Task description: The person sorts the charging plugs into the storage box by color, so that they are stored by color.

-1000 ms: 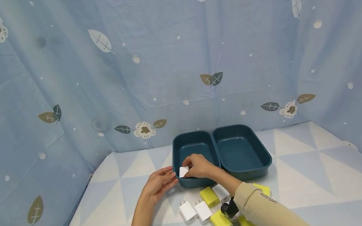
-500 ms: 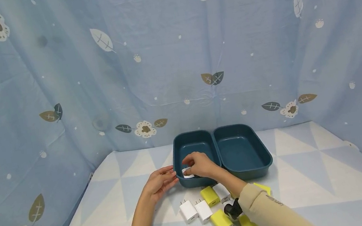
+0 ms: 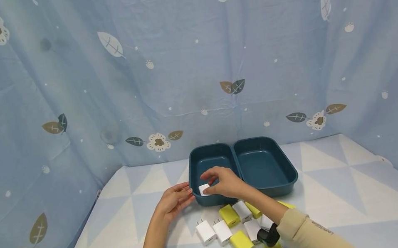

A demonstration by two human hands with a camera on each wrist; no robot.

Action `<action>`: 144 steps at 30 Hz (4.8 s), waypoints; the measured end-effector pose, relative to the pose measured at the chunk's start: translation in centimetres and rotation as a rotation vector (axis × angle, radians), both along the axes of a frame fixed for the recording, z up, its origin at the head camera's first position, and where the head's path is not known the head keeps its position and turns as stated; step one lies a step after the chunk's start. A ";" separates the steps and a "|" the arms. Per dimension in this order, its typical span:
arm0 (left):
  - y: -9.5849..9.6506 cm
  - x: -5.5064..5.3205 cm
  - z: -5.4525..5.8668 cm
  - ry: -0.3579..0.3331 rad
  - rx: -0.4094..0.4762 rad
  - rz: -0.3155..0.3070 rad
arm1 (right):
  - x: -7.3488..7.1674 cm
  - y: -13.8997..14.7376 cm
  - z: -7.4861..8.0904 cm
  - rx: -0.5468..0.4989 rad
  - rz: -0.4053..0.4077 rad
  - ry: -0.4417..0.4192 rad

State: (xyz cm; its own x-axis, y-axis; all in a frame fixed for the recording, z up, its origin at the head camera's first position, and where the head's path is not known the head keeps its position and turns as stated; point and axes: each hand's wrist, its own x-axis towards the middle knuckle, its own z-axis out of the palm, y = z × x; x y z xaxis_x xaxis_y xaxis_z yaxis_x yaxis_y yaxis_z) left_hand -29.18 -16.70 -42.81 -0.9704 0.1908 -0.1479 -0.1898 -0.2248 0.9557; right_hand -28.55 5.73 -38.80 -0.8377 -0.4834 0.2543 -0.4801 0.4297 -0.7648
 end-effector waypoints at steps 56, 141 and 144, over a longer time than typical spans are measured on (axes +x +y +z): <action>0.1 0.0 0.2 -0.021 0.006 0.028 | 3.6 -1.2 -2.5 0.267 0.367 -0.152; 0.2 0.0 -0.3 -0.021 0.026 0.028 | 3.2 4.3 -0.2 0.015 0.211 0.003; 0.2 0.0 -0.3 -0.024 0.032 0.029 | 2.9 4.5 -0.1 0.011 0.200 0.023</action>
